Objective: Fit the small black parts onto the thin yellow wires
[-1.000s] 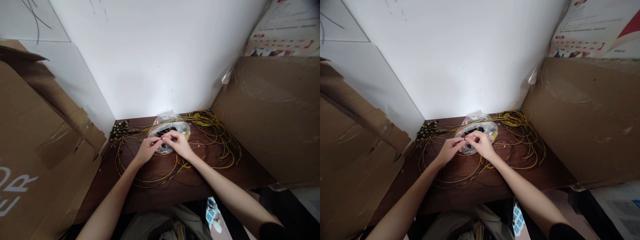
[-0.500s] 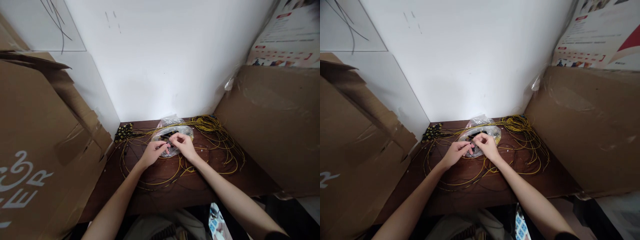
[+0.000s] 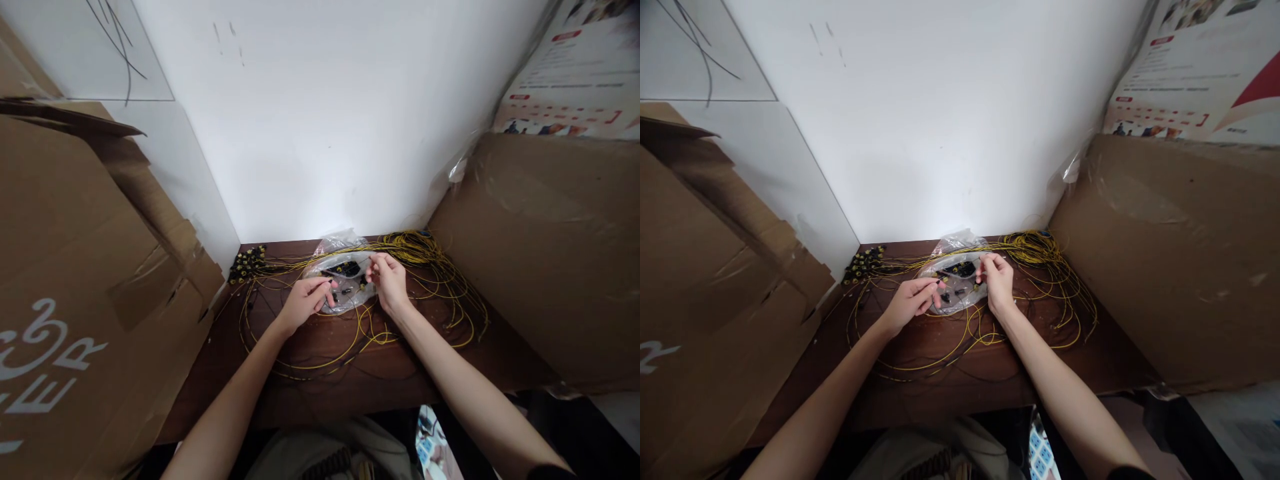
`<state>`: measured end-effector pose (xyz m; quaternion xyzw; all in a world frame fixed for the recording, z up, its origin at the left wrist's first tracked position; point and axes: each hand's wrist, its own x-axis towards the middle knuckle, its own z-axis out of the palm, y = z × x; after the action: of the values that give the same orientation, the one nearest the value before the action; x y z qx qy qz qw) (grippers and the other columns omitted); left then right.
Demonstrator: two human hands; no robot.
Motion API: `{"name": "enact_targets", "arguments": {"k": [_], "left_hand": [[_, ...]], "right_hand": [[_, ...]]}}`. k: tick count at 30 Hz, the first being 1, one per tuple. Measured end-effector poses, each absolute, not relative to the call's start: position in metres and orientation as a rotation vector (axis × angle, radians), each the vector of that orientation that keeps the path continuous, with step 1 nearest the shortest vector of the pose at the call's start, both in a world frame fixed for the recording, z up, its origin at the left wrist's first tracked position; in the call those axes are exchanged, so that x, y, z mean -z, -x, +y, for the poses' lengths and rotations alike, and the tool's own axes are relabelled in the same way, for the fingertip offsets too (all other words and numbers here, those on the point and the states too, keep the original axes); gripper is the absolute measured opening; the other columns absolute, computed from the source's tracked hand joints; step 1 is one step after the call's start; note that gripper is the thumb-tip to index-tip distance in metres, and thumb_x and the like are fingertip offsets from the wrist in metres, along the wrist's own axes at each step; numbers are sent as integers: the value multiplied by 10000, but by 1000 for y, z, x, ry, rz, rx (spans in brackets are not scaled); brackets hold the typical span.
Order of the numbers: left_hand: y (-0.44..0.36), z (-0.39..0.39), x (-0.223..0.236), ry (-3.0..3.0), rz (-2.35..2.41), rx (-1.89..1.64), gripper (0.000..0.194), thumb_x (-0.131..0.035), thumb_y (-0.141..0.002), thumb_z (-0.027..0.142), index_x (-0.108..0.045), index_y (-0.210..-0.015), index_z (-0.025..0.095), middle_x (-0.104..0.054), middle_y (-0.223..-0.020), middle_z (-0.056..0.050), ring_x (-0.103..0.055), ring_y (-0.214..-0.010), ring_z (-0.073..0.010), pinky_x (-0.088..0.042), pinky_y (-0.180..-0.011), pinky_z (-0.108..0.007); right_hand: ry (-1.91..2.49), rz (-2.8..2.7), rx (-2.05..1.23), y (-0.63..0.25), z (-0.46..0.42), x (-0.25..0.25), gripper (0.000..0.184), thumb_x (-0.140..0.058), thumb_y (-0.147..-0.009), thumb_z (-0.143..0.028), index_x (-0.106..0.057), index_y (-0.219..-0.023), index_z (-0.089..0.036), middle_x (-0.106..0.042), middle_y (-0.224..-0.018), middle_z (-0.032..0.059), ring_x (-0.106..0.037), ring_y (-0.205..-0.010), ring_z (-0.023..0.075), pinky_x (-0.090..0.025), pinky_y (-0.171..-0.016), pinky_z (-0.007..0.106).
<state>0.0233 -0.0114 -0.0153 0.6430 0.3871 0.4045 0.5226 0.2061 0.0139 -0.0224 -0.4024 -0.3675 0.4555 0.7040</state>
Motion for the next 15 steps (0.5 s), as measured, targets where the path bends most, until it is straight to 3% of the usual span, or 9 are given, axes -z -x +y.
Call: {"name": "enact_targets", "arguments": {"k": [4, 7, 12, 15], "left_hand": [[-23, -11, 18, -1545, 970, -940, 348, -497, -813, 376, -636, -941, 84, -502, -452, 30, -307, -373, -42, -220, -389, -173], [-23, -10, 19, -1593, 974, -961, 330, -495, -813, 371, -650, -899, 93, -427, -420, 55, -311, -397, -50, -242, -420, -178], [-23, -10, 21, -1563, 1005, -988, 324, -507, -796, 380, -658, -856, 99, -316, -431, 73, -270, -406, -54, -198, -423, -193], [-23, -9, 23, -1563, 1040, -982, 333, -508, -793, 388, -660, -863, 101, -299, -451, 69, -264, -415, -56, -180, -413, -194]], "right_hand": [[847, -693, -1311, -206, 14, 21, 103, -594, -698, -251, -522, -692, -178, -655, -718, 34, -600, -541, 101, -452, -397, 170], [806, -640, -1463, -206, 15, 22, 100, -559, -723, -233, -483, -673, -192, -692, -838, 80, -661, -682, 139, -502, -429, 172], [800, -751, -1468, -205, 14, 21, 133, -597, -748, -279, -502, -729, -188, -664, -653, 21, -614, -508, 96, -503, -429, 157], [775, -812, -1479, -203, 10, 19, 191, -682, -687, -254, -529, -778, -184, -654, -630, -6, -587, -480, 72, -479, -426, 136]]}}
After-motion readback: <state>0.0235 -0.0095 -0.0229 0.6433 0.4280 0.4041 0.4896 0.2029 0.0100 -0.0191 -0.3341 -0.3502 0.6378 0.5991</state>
